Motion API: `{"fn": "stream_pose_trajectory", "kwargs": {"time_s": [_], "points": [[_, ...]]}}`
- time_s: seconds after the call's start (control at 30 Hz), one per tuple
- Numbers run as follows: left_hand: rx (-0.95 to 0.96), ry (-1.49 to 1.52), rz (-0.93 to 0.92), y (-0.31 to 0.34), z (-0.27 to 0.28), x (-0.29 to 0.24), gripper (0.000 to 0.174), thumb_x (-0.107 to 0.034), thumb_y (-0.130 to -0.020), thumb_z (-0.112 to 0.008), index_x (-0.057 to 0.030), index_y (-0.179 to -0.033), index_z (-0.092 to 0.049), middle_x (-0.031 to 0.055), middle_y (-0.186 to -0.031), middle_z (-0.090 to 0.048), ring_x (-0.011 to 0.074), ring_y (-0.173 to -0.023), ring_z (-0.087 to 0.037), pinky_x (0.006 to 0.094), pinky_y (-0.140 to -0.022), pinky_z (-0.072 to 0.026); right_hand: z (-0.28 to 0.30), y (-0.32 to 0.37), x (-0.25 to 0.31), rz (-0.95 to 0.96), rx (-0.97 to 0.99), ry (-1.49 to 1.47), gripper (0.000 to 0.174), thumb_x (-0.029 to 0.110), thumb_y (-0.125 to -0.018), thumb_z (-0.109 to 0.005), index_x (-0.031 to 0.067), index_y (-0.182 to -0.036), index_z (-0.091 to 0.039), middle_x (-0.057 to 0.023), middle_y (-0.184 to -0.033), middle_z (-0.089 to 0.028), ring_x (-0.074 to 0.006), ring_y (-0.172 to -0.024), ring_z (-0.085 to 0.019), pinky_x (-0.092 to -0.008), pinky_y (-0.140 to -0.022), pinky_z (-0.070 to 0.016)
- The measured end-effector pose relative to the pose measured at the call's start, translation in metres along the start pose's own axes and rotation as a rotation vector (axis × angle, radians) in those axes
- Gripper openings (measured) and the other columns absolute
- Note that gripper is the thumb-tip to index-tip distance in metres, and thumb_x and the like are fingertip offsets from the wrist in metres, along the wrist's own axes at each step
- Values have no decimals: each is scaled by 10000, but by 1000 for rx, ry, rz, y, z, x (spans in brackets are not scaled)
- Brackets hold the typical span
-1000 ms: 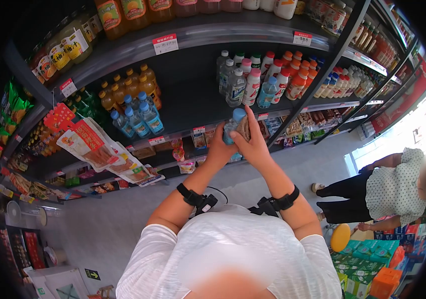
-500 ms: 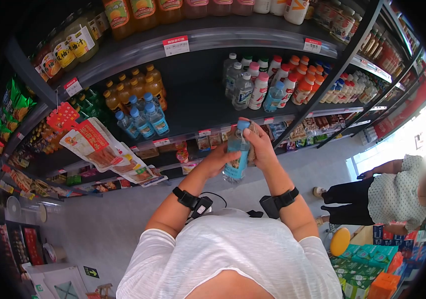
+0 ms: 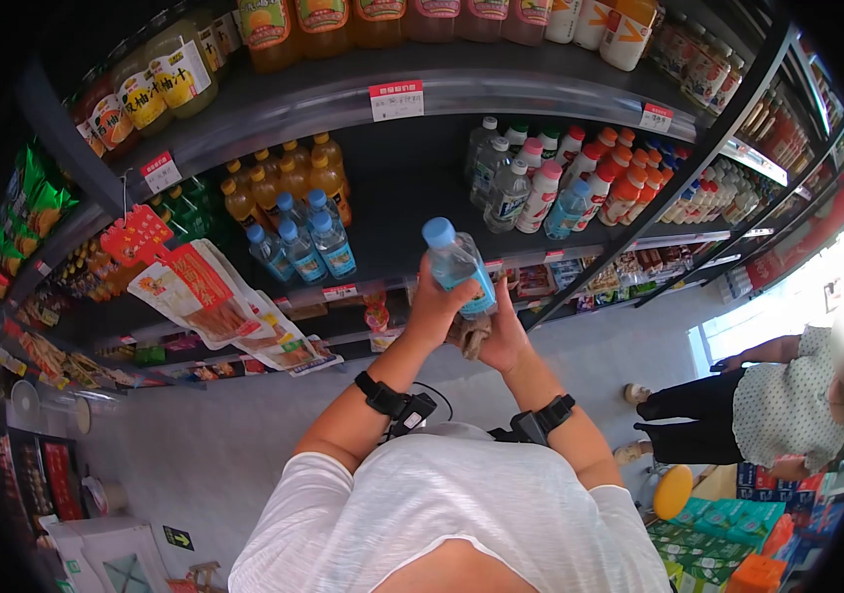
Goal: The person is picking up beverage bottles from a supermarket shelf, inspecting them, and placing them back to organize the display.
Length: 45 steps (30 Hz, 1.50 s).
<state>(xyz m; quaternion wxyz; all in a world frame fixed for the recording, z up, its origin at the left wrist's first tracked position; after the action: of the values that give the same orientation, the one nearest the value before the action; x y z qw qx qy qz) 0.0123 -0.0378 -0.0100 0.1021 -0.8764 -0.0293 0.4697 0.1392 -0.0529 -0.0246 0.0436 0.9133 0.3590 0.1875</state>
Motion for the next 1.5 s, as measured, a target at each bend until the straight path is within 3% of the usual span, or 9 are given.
{"fn": "stream_pose_trajectory", "kwargs": {"time_s": [0.37, 0.5, 0.6, 0.7, 0.8, 0.9, 1.17, 1.37, 1.5], "points": [[76, -301, -65, -11, 33, -7, 807, -222, -746, -838, -42, -1367, -356, 83, -1219, -549, 173, -1121, -554, 342, -972, -456, -18, -29, -8, 133, -266, 107, 586, 598, -960, -425, 116, -1275, -534, -91, -1180, -613, -244, -1008, -620, -394, -827, -535], [114, -316, -12, -14, 42, -16, 832, -286, -741, -847, -28, -1362, -358, 87, -1231, -542, 178, -1127, -551, 341, -974, -453, 1, -40, -10, 97, -199, 79, 498, 546, -978, -429, 111, -1183, -561, -82, -1080, -630, -220, -886, -618, -393, -704, -539], [181, -269, -25, -13, 48, -9, 832, -391, -776, -805, -24, -1373, -356, 106, -1261, -524, 200, -1164, -526, 354, -994, -432, -6, -43, -15, 139, -308, -3, 442, 516, -982, -432, 119, -1113, -577, -55, -1003, -636, -191, -788, -592, -364, -621, -514], [272, -296, -99, -14, 61, 11, 769, -461, -853, -705, -29, -1386, -357, 136, -1305, -500, 234, -1207, -497, 373, -1022, -399, 0, -42, -19, 151, -62, -79, 443, 498, -984, -427, 113, -1135, -587, -54, -1050, -646, -206, -868, -626, -380, -711, -543], [296, -414, -105, -16, 67, 23, 666, -447, -928, -608, -31, -1388, -367, 164, -1337, -485, 278, -1236, -484, 392, -1037, -375, -9, -48, -19, 244, -201, -77, 466, 500, -981, -424, 106, -1167, -589, -70, -1117, -648, -227, -993, -635, -395, -850, -540], [283, -532, -121, -21, 67, 26, 589, -388, -960, -573, -19, -1376, -381, 184, -1347, -482, 316, -1253, -479, 400, -1034, -370, 0, -54, -13, 237, -105, -115, 497, 508, -983, -406, 98, -1202, -581, -82, -1168, -642, -247, -1089, -617, -406, -962, -499], [232, -805, -211, -13, 48, 13, 588, -241, -945, -585, -2, -1418, -329, 235, -1361, -455, 380, -1269, -465, 419, -1055, -365, 13, -70, -6, 216, -76, -126, 553, 544, -978, -376, 87, -1220, -573, -92, -1165, -642, -276, -1070, -618, -422, -962, -492], [199, -749, -116, -21, 49, -12, 749, -276, -899, -684, -8, -1457, -261, 194, -1367, -450, 306, -1301, -441, 415, -1067, -364, 15, -75, 20, 187, -74, 27, 528, 530, -972, -416, 83, -1207, -573, -93, -1142, -645, -266, -1032, -630, -404, -911, -512], [127, -401, -58, -41, 43, -8, 740, -312, -825, -780, -32, -1370, -364, 118, -1263, -526, 209, -1169, -537, 365, -996, -438, -4, -71, 25, 128, -165, 92, 503, 513, -970, -453, 87, -1214, -563, -92, -1113, -640, -248, -1005, -633, -384, -870, -529]]}}
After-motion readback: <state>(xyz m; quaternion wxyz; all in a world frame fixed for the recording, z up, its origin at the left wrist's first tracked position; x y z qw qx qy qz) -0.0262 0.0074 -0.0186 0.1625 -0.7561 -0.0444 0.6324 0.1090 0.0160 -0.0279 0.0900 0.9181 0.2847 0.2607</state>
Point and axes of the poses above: each hand's wrist, its own y-axis away from the middle knuckle, its own z-axis out of the back of the hand, x = y × z, the point moved 1 cm from there along -y, towards the middle knuckle
